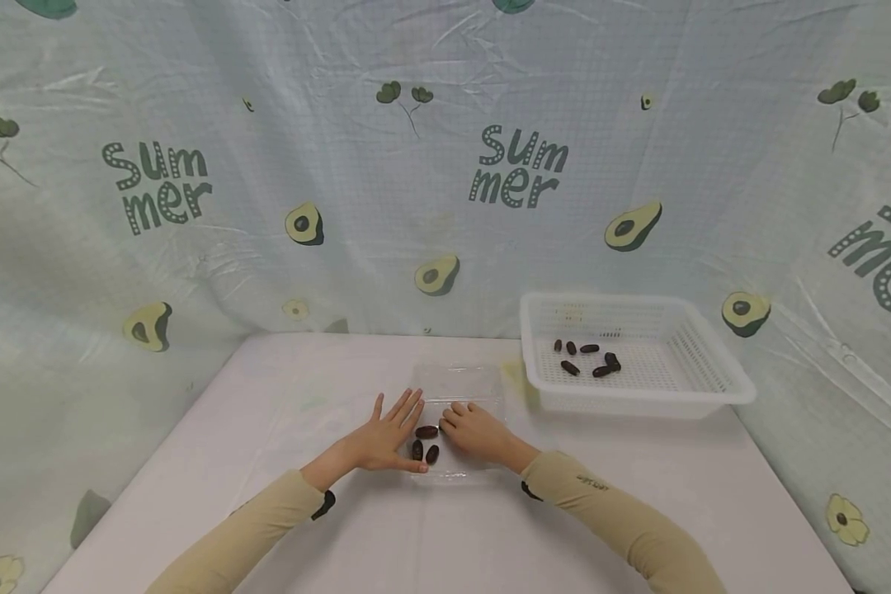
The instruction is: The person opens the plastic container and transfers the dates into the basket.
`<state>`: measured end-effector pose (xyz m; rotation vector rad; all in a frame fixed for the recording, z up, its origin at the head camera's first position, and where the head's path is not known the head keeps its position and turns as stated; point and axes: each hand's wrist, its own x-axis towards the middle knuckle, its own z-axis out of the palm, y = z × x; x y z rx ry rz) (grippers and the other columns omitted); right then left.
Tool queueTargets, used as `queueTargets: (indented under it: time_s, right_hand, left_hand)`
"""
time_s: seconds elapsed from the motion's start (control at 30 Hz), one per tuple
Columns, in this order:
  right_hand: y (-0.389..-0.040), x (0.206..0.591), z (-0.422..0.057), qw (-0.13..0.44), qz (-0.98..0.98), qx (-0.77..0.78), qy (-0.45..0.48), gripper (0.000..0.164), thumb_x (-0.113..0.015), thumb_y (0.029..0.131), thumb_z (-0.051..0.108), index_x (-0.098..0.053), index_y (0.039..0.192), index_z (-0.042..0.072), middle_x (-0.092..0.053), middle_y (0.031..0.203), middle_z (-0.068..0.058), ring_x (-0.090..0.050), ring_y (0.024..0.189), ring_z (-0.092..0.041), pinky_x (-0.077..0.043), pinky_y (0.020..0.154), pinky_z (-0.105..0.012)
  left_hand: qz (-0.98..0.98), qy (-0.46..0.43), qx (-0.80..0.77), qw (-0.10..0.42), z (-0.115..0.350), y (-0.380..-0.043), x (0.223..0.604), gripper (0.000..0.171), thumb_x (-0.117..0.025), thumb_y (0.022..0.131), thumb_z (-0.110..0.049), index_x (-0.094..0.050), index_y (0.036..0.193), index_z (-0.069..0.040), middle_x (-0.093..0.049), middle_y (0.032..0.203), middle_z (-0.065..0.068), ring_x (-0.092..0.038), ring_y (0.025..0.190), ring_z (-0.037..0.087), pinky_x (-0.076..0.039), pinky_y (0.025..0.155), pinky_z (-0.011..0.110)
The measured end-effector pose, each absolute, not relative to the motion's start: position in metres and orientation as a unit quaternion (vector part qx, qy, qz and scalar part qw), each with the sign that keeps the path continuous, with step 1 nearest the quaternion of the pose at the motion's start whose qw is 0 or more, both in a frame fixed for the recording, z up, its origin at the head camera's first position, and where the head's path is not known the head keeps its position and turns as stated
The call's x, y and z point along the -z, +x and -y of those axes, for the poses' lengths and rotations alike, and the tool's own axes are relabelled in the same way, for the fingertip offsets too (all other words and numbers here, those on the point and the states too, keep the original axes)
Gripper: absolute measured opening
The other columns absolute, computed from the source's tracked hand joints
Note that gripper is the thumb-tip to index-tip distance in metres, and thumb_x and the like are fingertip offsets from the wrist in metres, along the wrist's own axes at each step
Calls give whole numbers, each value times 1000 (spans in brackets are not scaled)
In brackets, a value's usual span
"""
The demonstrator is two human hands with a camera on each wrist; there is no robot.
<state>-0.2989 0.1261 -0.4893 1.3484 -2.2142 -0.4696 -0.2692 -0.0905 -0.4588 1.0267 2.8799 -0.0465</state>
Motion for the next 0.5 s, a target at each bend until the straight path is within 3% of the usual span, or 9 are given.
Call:
queueTargets:
  time_s: [0.2,0.5]
  right_hand:
    - [-298,491,-127,257,810,182,494,17,-60,84,28,-56,98,20,-54,93,2,-49,80,-11,-42,60,-24]
    - [-298,490,-127,251,807,203,495,21,-61,83,32,-57,103,25,-56,99,4,-50,85,-12,-44,64,-25]
  left_hand:
    - [-942,332,17,42,89,-269,459,103,-42,76,-71,-7,144,-2,-1,151,15,-2,139,32,-8,101,65]
    - [-943,330,16,39,89,-268,458,102,-44,76,-70,-9,144,-2,-2,151,15,-3,139,31,-8,101,65]
